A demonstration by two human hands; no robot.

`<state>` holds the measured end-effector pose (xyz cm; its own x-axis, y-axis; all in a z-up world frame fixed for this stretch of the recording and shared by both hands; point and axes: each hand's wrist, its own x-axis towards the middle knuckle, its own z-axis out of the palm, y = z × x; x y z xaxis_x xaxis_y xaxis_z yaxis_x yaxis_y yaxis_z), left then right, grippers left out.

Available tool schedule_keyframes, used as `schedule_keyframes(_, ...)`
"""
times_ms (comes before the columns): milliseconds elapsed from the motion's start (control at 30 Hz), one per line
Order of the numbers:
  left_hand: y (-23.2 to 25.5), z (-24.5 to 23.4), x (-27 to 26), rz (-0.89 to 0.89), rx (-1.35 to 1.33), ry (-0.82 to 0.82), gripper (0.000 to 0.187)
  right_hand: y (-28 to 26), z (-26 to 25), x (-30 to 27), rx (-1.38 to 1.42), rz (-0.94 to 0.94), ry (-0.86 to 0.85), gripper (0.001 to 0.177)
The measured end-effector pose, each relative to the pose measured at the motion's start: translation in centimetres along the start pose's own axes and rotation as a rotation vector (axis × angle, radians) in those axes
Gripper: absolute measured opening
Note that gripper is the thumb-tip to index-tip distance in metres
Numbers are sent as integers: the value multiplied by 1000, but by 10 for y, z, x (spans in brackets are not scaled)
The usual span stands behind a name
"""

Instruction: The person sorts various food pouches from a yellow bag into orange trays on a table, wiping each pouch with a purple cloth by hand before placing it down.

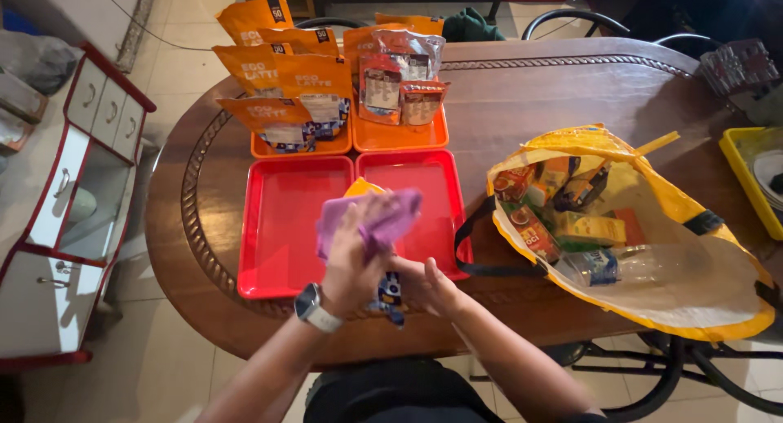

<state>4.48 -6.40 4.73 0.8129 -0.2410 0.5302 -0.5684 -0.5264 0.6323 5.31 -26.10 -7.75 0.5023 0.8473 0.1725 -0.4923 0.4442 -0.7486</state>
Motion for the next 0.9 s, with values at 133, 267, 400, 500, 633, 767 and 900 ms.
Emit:
schedule_keyframes(133,19,0,-13,74,-102,-55,59,14,-14,-6,95,66,179,111)
schedule_keyframes(267,3,0,-9,-89,-127,48,51,-3,5,-5,-205,-79,83,112)
schedule_keyframes(400,-3,-2,-7,-108,-127,6,49,-18,22,-6,-168,9,62,114)
schedule_keyframes(500,14,-5,-15,65,-70,-59,50,-8,11,-6,-75,46,129,115)
schedule_keyframes(633,5,-7,-15,-31,-198,35,45,-5,2,-19,-94,-40,86,105)
schedule_keyframes(767,-25,-11,-11,-263,-276,13,37,-22,11,-26,-76,-165,97,98)
schedule_keyframes(900,-14,-2,-18,-155,-312,56,45,-38,24,-22,-128,-152,100,109)
